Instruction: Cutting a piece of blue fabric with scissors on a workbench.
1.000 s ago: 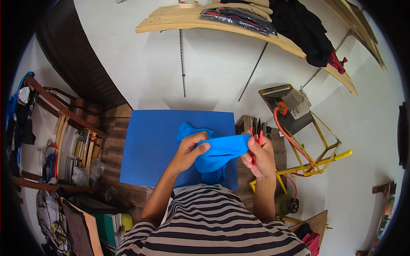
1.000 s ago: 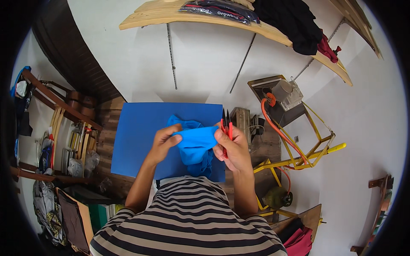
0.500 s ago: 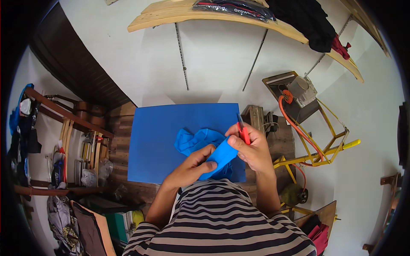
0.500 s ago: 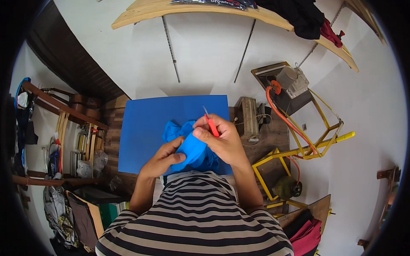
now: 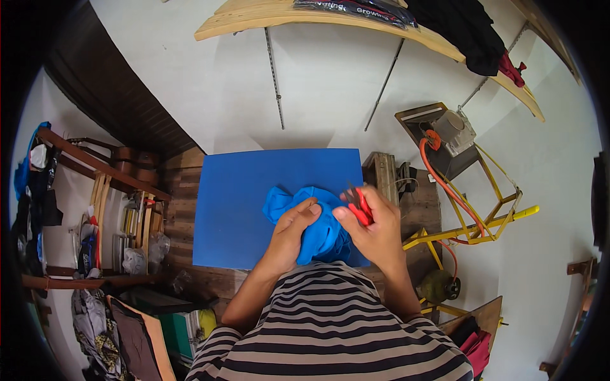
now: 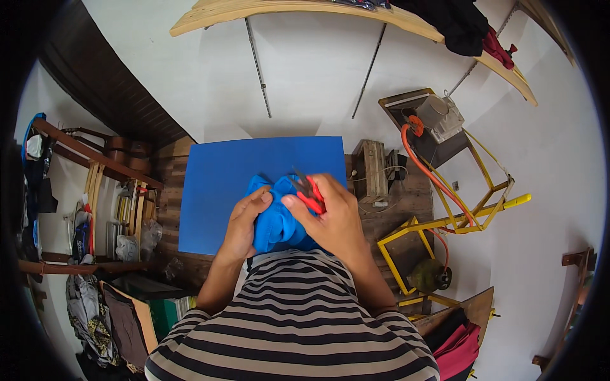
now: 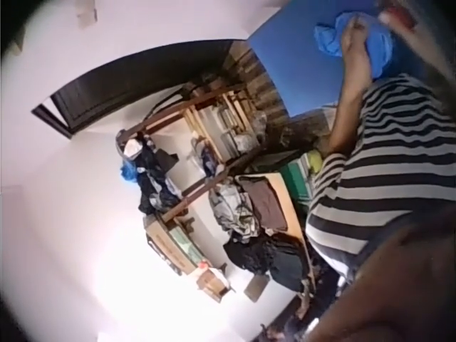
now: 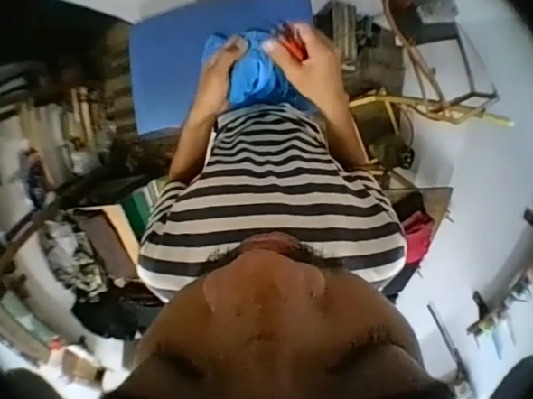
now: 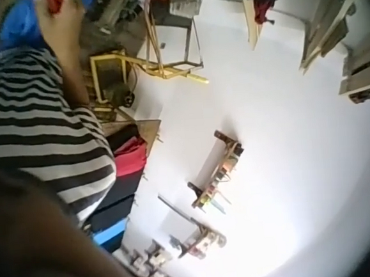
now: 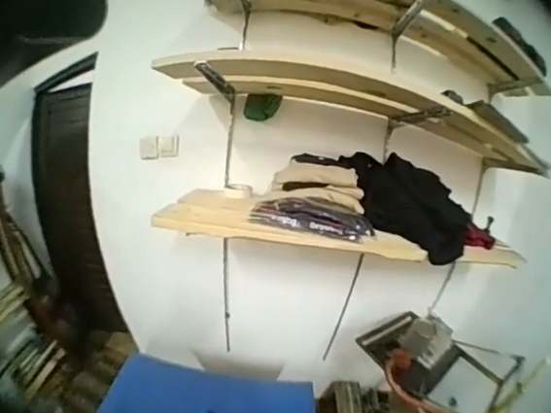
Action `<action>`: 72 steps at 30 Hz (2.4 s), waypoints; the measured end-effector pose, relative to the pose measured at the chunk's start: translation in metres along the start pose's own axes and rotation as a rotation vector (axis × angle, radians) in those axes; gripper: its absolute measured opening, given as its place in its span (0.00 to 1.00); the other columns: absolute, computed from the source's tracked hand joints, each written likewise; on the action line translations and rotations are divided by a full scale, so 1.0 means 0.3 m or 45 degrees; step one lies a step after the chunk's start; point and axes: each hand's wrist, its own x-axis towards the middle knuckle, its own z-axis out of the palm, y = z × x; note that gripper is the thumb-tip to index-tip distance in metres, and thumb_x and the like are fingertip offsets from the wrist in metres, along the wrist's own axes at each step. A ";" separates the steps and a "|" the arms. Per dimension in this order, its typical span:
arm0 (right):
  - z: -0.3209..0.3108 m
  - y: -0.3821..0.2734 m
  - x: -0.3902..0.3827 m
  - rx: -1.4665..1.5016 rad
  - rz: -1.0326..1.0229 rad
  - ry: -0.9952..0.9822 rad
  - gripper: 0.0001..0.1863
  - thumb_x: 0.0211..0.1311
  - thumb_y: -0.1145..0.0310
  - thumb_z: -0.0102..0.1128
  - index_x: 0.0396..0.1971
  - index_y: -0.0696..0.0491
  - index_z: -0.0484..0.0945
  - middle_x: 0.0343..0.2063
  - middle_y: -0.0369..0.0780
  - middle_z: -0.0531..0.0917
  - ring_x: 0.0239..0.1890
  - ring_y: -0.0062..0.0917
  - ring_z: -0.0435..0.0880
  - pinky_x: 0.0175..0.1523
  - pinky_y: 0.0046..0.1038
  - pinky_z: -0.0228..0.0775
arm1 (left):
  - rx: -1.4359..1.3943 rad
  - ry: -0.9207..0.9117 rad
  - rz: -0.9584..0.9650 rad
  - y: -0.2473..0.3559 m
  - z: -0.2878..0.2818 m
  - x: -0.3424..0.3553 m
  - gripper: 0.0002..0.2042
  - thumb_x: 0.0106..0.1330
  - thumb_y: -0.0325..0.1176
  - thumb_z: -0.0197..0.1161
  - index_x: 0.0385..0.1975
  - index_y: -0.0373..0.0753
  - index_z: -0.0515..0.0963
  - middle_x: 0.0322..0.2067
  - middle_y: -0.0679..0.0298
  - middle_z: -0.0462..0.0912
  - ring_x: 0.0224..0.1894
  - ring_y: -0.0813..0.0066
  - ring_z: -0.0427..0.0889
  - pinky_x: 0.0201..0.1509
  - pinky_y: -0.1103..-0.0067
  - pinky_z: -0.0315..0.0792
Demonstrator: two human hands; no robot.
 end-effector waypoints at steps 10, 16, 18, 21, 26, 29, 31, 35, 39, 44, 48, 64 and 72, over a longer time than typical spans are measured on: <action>-0.036 -0.037 -0.089 -0.117 0.126 -0.335 0.14 0.51 0.66 0.66 0.25 0.57 0.70 0.17 0.44 0.74 0.16 0.35 0.75 0.22 0.32 0.66 | 0.234 -0.322 0.182 0.039 -0.003 -0.012 0.13 0.74 0.40 0.48 0.27 0.42 0.67 0.22 0.77 0.63 0.24 0.93 0.59 0.27 0.89 0.58; -0.025 -0.027 -0.105 -0.235 0.086 -0.294 0.16 0.52 0.63 0.66 0.24 0.56 0.68 0.16 0.43 0.74 0.16 0.37 0.76 0.21 0.32 0.66 | 0.194 -0.294 0.138 0.046 0.017 -0.011 0.13 0.73 0.40 0.49 0.26 0.43 0.66 0.23 0.77 0.62 0.25 0.93 0.59 0.27 0.90 0.57; -0.025 -0.030 -0.108 -0.217 0.100 -0.255 0.16 0.53 0.63 0.66 0.23 0.56 0.68 0.15 0.43 0.74 0.15 0.37 0.75 0.21 0.32 0.66 | 0.201 -0.294 0.134 0.044 0.020 -0.009 0.12 0.73 0.40 0.49 0.26 0.44 0.66 0.23 0.78 0.63 0.25 0.93 0.59 0.27 0.90 0.57; -0.032 -0.032 -0.106 -0.256 0.071 -0.312 0.17 0.53 0.63 0.66 0.21 0.56 0.67 0.15 0.42 0.73 0.15 0.37 0.75 0.20 0.32 0.66 | 0.215 -0.299 0.114 0.042 0.021 -0.002 0.12 0.74 0.40 0.48 0.28 0.42 0.67 0.24 0.78 0.62 0.27 0.92 0.58 0.29 0.90 0.57; -0.046 -0.033 -0.100 -0.268 0.048 -0.255 0.16 0.51 0.62 0.67 0.21 0.55 0.68 0.15 0.41 0.73 0.15 0.36 0.75 0.20 0.31 0.66 | 0.200 -0.313 0.082 0.042 0.037 0.016 0.12 0.74 0.39 0.47 0.29 0.41 0.67 0.25 0.78 0.62 0.28 0.92 0.56 0.31 0.90 0.55; -0.059 -0.033 -0.099 -0.305 0.008 -0.258 0.16 0.50 0.62 0.67 0.21 0.55 0.69 0.15 0.41 0.74 0.15 0.35 0.75 0.20 0.31 0.66 | 0.204 -0.344 0.080 0.046 0.053 0.031 0.11 0.74 0.39 0.47 0.29 0.41 0.67 0.25 0.77 0.63 0.29 0.92 0.58 0.32 0.90 0.57; -0.066 -0.035 -0.099 -0.327 -0.017 -0.237 0.16 0.50 0.62 0.67 0.21 0.55 0.70 0.15 0.41 0.74 0.15 0.34 0.75 0.20 0.31 0.66 | 0.158 -0.381 0.082 0.050 0.063 0.036 0.12 0.74 0.39 0.48 0.29 0.40 0.68 0.26 0.76 0.64 0.30 0.91 0.60 0.35 0.89 0.59; -0.072 -0.039 -0.101 -0.359 -0.041 -0.235 0.15 0.50 0.62 0.67 0.22 0.54 0.70 0.16 0.40 0.75 0.15 0.34 0.76 0.20 0.30 0.67 | 0.213 -0.364 0.079 0.065 0.079 0.052 0.12 0.74 0.38 0.48 0.29 0.40 0.68 0.27 0.75 0.66 0.31 0.91 0.62 0.36 0.89 0.61; -0.069 -0.033 -0.103 -0.423 -0.017 -0.215 0.15 0.50 0.62 0.67 0.22 0.54 0.70 0.16 0.39 0.75 0.15 0.33 0.76 0.20 0.30 0.67 | 0.192 -0.340 0.067 0.069 0.095 0.057 0.11 0.74 0.38 0.49 0.29 0.40 0.68 0.26 0.75 0.67 0.31 0.91 0.63 0.36 0.89 0.61; -0.077 -0.019 -0.115 -0.367 -0.066 -0.225 0.15 0.50 0.62 0.67 0.22 0.54 0.70 0.16 0.39 0.75 0.15 0.33 0.76 0.20 0.30 0.67 | 0.180 -0.328 0.037 0.080 0.105 0.065 0.10 0.72 0.39 0.50 0.30 0.42 0.69 0.25 0.75 0.68 0.28 0.92 0.66 0.31 0.89 0.63; -0.058 -0.007 -0.116 -0.340 -0.128 -0.158 0.15 0.49 0.63 0.67 0.23 0.55 0.70 0.17 0.39 0.75 0.15 0.32 0.75 0.20 0.30 0.66 | 0.165 -0.320 0.023 0.090 0.116 0.083 0.11 0.73 0.38 0.49 0.29 0.41 0.68 0.25 0.75 0.67 0.27 0.91 0.63 0.32 0.89 0.61; 0.090 0.003 -0.014 0.459 0.305 0.357 0.13 0.57 0.64 0.65 0.30 0.57 0.72 0.21 0.31 0.74 0.25 0.14 0.70 0.32 0.18 0.64 | 0.287 -0.566 0.132 0.149 -0.001 0.135 0.09 0.73 0.36 0.50 0.32 0.40 0.69 0.22 0.78 0.63 0.23 0.93 0.58 0.23 0.90 0.53; 0.178 -0.086 0.112 0.415 0.331 0.123 0.13 0.59 0.71 0.64 0.25 0.54 0.67 0.24 0.31 0.71 0.26 0.12 0.63 0.31 0.15 0.58 | 0.633 -0.475 0.614 0.163 -0.161 0.177 0.11 0.70 0.38 0.55 0.34 0.36 0.69 0.22 0.72 0.68 0.26 0.86 0.65 0.29 0.83 0.62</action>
